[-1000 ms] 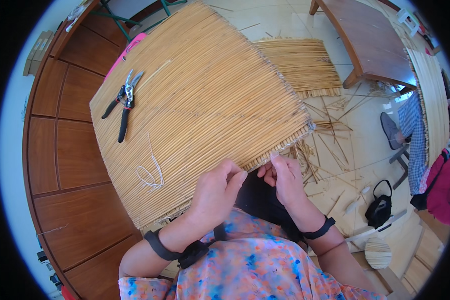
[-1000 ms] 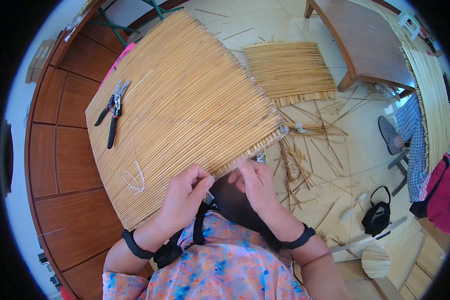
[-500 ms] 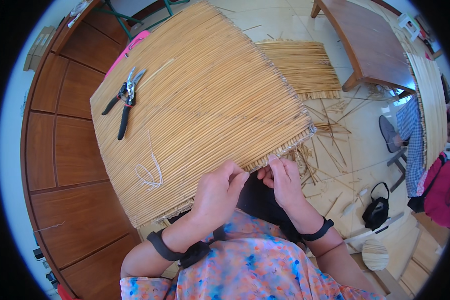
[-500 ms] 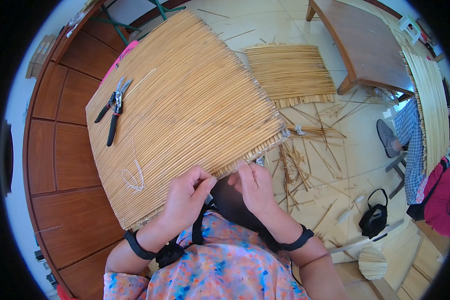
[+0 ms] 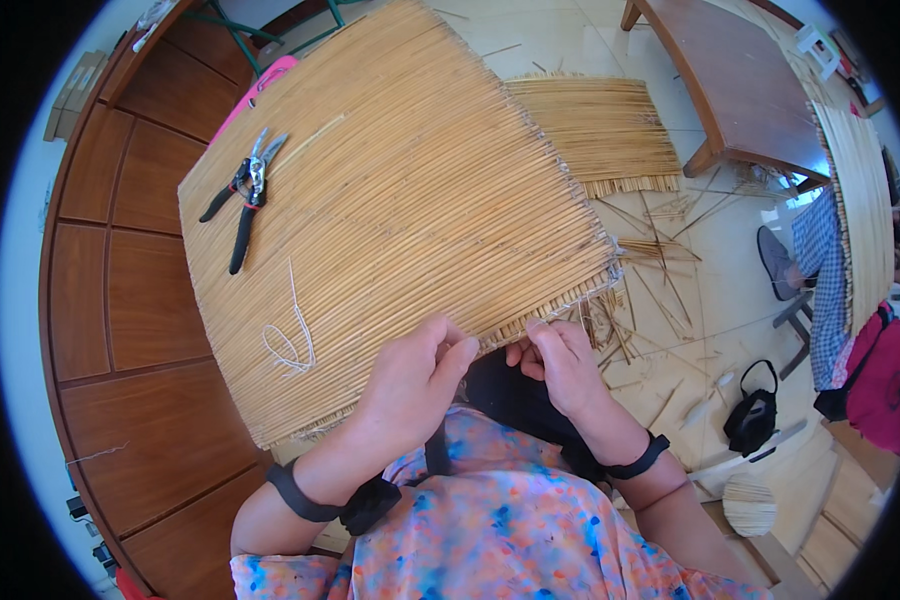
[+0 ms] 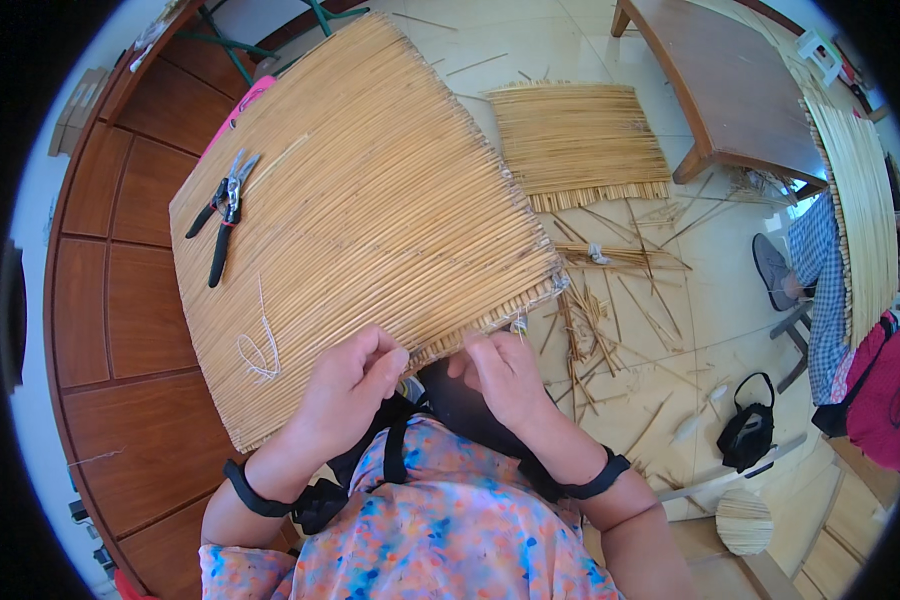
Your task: The person weaves together bamboo slats using thin binding strips, occasionally using a pair of shears to cut the strips.
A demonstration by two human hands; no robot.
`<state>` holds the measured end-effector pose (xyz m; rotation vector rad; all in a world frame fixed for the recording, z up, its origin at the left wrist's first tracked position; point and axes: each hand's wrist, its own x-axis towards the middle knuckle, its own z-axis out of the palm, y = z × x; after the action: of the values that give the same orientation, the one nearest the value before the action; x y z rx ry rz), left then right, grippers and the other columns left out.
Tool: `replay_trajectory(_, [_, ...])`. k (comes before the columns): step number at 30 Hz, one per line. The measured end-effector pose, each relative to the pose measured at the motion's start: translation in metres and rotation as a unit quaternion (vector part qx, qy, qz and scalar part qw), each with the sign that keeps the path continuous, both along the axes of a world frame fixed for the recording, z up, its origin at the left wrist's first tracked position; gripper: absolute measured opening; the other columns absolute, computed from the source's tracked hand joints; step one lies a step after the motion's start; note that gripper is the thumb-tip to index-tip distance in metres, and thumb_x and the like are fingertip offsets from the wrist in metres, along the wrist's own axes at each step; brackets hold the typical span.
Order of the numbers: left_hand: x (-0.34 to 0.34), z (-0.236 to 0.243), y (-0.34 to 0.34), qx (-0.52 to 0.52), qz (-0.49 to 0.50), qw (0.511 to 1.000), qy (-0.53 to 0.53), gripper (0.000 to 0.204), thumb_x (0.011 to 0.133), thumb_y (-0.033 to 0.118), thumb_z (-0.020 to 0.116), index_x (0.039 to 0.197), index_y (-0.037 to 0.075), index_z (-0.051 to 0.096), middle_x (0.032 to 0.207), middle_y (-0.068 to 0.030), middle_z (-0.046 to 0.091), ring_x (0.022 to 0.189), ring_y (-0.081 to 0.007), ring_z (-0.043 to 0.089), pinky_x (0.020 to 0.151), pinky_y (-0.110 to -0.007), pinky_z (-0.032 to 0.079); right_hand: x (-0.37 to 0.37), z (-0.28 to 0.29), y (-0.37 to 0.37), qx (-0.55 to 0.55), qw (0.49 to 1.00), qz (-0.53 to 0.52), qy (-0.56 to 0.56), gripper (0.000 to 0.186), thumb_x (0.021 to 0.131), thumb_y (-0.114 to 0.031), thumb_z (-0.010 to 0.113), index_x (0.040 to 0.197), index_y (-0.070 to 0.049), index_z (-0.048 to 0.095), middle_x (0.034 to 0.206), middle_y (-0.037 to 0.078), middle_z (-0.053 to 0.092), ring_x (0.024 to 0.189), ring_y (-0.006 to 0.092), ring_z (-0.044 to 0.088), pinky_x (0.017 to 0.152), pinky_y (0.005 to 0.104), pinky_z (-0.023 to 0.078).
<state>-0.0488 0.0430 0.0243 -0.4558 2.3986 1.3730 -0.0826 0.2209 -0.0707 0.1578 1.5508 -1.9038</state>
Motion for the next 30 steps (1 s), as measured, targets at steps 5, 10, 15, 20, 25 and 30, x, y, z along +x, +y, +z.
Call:
replay_trajectory(5, [0.005,-0.009,0.0,-0.023,-0.051,0.998,0.027,0.017,0.097,0.015,0.057,0.09,0.0,0.058,0.066,-0.0026,0.056,0.06,-0.0095,0.051,0.055,-0.027,0.043,0.0,0.006,0.002,-0.002,1.0,0.016,-0.011,0.044,0.097,-0.032,0.049,0.075,0.002,0.066,0.064,0.003,0.058,0.057,0.0089,0.048,0.053,0.0246,0.038])
replay_trajectory(10, [0.003,-0.012,-0.005,-0.019,-0.076,0.997,0.009,0.018,0.096,0.015,0.058,0.089,-0.001,0.058,0.064,-0.0041,0.056,0.058,-0.0107,0.051,0.054,-0.028,0.043,0.0,0.002,0.002,0.006,0.999,0.033,0.017,0.042,0.098,-0.031,0.048,0.077,0.002,0.064,0.067,0.005,0.06,0.054,0.0089,0.046,0.051,0.0244,0.036])
replay_trajectory(15, [0.002,-0.009,-0.004,-0.035,-0.084,0.996,-0.002,0.018,0.096,0.015,0.058,0.089,-0.001,0.058,0.064,-0.0051,0.057,0.058,-0.0107,0.052,0.054,-0.028,0.043,0.001,0.001,0.003,0.008,0.999,0.031,0.013,0.044,0.098,-0.033,0.049,0.077,0.002,0.065,0.062,0.003,0.057,0.057,0.0098,0.049,0.054,0.0261,0.039])
replay_trajectory(20, [-0.001,-0.008,0.005,-0.047,-0.07,0.996,-0.013,0.022,0.094,0.02,0.059,0.089,-0.001,0.06,0.074,-0.0189,0.065,0.072,-0.038,0.064,0.066,-0.045,0.049,0.002,0.006,0.006,0.025,0.998,0.045,0.039,0.047,0.1,-0.035,0.047,0.075,0.001,0.064,0.06,0.002,0.054,0.054,0.0098,0.047,0.052,0.0259,0.037])
replay_trajectory(25, [0.008,-0.02,0.011,-0.034,-0.031,0.998,0.046,0.014,0.094,0.012,0.06,0.089,-0.001,0.06,0.064,-0.005,0.057,0.058,-0.0098,0.051,0.054,-0.027,0.043,0.007,0.008,0.001,0.03,0.998,0.028,0.052,0.046,0.101,-0.032,0.04,0.076,0.002,0.06,0.066,0.004,0.056,0.05,0.0084,0.041,0.049,0.0244,0.032])
replay_trajectory(30, [0.011,-0.021,0.013,-0.044,-0.019,0.998,0.044,0.014,0.093,0.011,0.062,0.089,-0.002,0.061,0.066,-0.007,0.06,0.058,-0.0116,0.052,0.054,-0.029,0.044,0.009,0.008,-0.002,0.01,0.999,0.011,0.042,0.047,0.102,-0.032,0.039,0.078,0.002,0.06,0.066,0.005,0.057,0.051,0.0085,0.042,0.049,0.0244,0.032])
